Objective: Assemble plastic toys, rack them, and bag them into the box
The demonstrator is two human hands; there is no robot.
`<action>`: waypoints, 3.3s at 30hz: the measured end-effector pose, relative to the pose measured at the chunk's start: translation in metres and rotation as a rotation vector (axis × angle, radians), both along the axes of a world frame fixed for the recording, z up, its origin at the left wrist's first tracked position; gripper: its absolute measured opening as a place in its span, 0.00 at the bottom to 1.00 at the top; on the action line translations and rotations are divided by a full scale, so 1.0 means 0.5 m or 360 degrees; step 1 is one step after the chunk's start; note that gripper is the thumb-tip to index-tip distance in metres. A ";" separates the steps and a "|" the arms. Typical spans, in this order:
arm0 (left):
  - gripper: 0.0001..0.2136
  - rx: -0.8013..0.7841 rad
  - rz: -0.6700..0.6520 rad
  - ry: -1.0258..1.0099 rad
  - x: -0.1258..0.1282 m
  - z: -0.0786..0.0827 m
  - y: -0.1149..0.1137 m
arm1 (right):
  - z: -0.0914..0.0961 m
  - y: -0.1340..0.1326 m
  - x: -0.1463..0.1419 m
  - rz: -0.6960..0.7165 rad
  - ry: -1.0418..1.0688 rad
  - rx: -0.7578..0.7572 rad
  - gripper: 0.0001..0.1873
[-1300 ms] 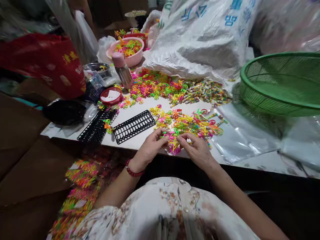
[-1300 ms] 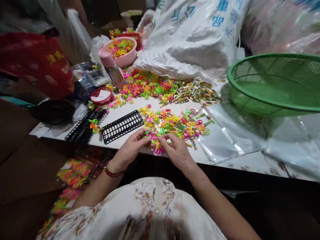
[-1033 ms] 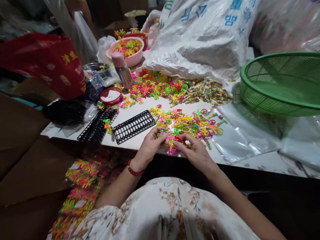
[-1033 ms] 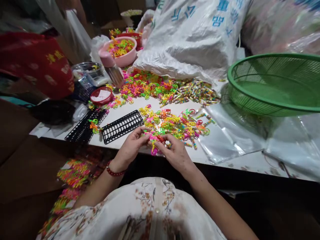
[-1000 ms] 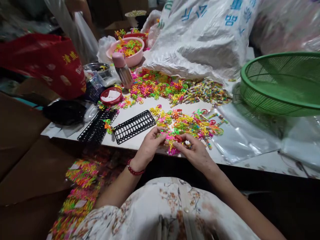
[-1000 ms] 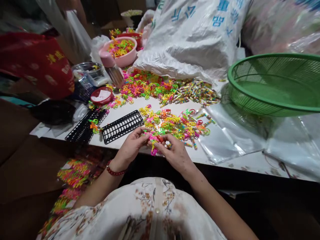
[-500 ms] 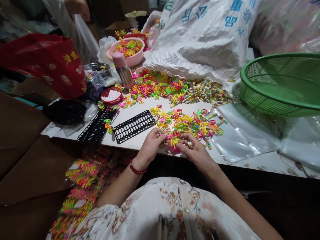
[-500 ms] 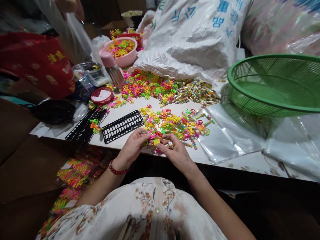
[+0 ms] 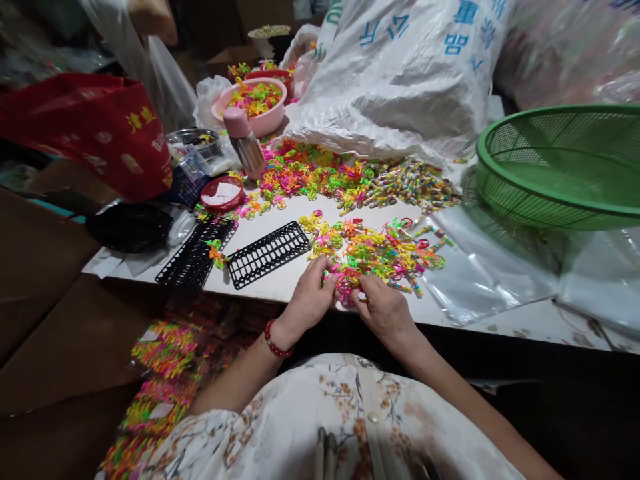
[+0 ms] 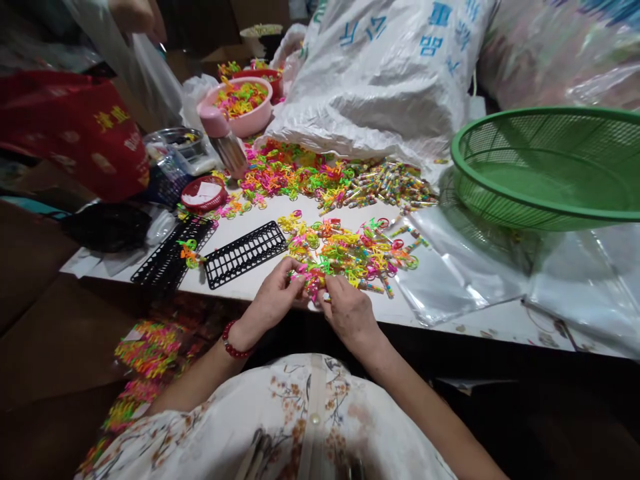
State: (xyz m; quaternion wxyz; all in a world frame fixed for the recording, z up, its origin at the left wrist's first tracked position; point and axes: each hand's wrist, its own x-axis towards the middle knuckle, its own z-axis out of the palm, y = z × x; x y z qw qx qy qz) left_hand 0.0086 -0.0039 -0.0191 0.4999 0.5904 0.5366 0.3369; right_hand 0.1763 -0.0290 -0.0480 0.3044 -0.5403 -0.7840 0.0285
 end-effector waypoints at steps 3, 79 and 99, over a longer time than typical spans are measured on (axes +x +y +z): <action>0.01 0.0144 -0.0017 0.0229 0.005 0.020 -0.007 | 0.000 0.005 0.018 -0.0036 -0.0102 0.0080 0.10; 0.14 -0.0036 0.0798 -0.1306 -0.110 -0.005 0.008 | 0.054 0.260 -0.149 0.0153 0.0627 -0.0601 0.17; 0.16 -0.0278 0.0826 -0.1514 -0.126 -0.027 0.023 | 0.063 0.097 -0.149 0.0427 0.0782 -0.0986 0.16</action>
